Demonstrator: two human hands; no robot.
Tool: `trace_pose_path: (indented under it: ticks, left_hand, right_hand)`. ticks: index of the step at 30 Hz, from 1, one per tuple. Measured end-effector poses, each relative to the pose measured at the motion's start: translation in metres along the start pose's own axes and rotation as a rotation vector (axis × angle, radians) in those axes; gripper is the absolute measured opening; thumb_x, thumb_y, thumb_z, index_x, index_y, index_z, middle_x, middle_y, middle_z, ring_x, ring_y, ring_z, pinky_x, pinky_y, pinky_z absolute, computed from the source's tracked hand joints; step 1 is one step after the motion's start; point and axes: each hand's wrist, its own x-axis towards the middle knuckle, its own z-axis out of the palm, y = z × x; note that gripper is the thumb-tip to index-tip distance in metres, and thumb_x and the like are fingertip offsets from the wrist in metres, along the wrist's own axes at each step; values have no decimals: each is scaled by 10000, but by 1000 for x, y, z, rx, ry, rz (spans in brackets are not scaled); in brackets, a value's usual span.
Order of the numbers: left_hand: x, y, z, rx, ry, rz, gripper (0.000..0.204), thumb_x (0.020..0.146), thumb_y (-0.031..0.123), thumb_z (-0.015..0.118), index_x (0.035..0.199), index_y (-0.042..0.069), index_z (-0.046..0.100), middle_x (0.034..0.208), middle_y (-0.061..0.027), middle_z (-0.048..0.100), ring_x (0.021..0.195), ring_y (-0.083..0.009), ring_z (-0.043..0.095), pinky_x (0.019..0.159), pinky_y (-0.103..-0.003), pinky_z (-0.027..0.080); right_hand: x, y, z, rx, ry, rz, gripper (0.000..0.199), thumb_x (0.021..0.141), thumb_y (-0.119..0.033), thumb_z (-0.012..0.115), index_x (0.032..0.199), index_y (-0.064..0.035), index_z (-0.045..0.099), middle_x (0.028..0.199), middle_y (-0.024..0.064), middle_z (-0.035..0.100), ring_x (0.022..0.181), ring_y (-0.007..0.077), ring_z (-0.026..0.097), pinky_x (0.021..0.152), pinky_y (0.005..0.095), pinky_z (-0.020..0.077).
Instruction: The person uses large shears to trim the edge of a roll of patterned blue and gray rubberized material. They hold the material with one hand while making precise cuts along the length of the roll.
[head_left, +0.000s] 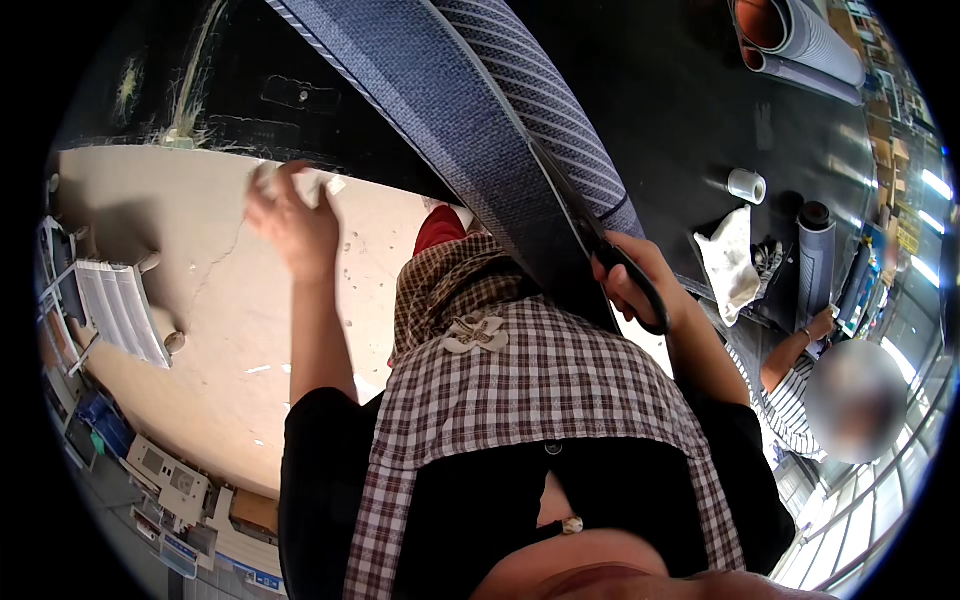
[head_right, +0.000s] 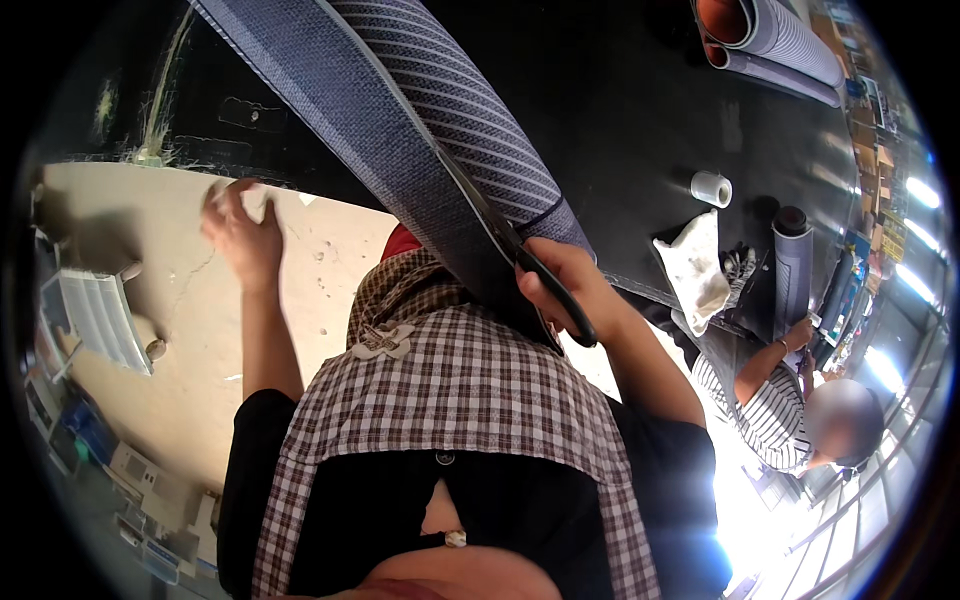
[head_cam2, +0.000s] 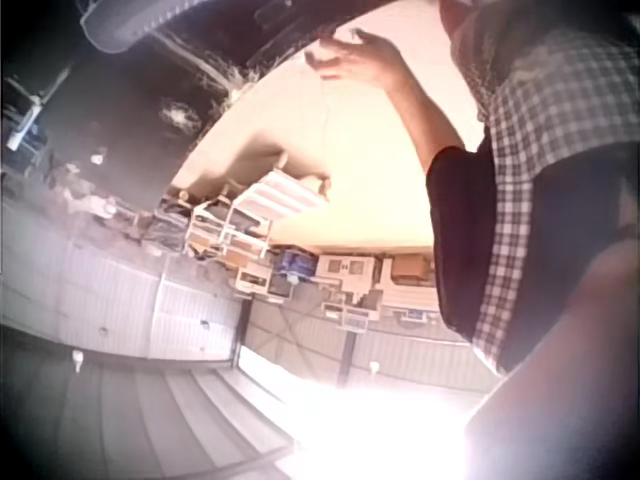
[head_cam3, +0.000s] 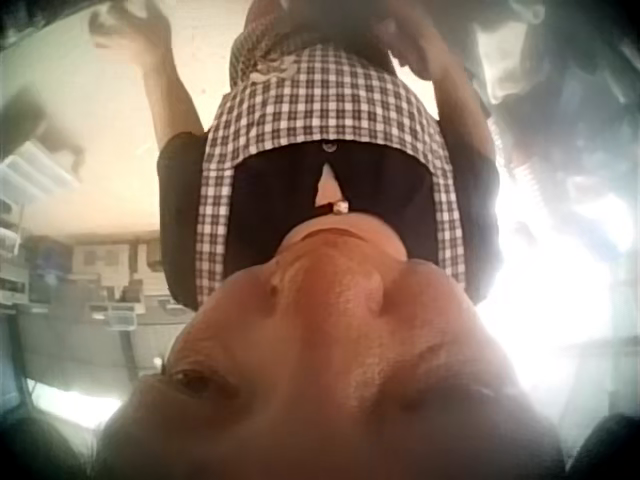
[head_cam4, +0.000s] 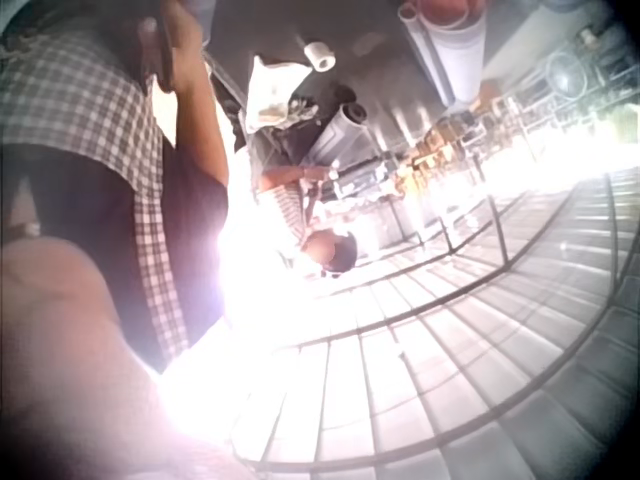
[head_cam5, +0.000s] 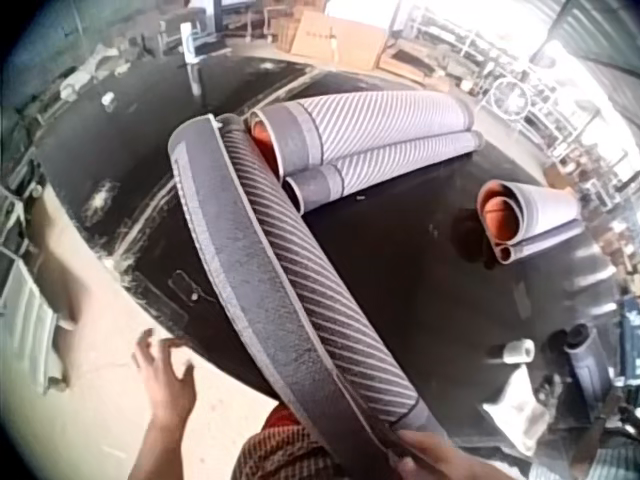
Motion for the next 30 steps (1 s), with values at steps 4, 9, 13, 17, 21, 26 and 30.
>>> trace_pose_path:
  ticks: [4,9,13,17,21,26,30]
  left_hand:
    - [0,15,-24,-469,52,124,832,770,64,863,1510,76,483,1573,-199,386,1440,-348,405,1169,-486,365]
    - [-7,136,-8,-714,-106,335,1180,764,544,846,1603,-18,237,1669,-306,128,1538,-514,84,1183,-682,142]
    - [-10,165,27,-701,57,354,1095,849,593,736,1558,-102,274,1617,-364,217,1501,-560,176,1169,-681,171]
    - [-21,167,31,-700,69,374,1002,917,584,649,1525,-140,317,1590,-370,282,1469,-553,271,1169,-636,215]
    - [-26,162,32,-723,66,384,949,951,540,620,1519,-156,316,1593,-364,284,1460,-529,305,1169,-590,249]
    - [-29,164,36,-768,37,435,939,955,516,623,1526,-157,303,1593,-361,288,1462,-518,311,1181,-551,256]
    - [-31,163,38,-769,3,468,918,974,503,601,1539,-146,280,1602,-348,281,1467,-515,309,1182,-561,257]
  right_hand:
    - [-2,-3,-8,66,-116,-65,585,1004,-625,529,959,-42,545,644,-12,520,488,67,494,446,232,395]
    - [-2,-17,-20,56,-153,22,652,1010,-667,462,1011,-22,563,692,13,537,513,89,500,471,239,405]
    - [5,-31,-32,51,-31,170,689,1011,-691,439,956,-20,585,677,27,546,504,113,518,475,257,433]
    - [15,-35,-35,-96,-16,160,699,985,-710,487,909,-22,588,622,23,524,483,113,514,458,266,430]
    - [26,-43,-27,-303,22,143,626,976,-664,564,918,-40,574,575,-13,495,453,87,513,447,240,402]
    - [38,-41,-26,-480,145,101,702,888,-719,649,766,-31,576,594,24,514,521,130,559,470,280,408]
    - [43,-48,-20,-445,178,185,716,870,-726,668,740,-27,582,599,23,508,535,125,550,472,284,400]
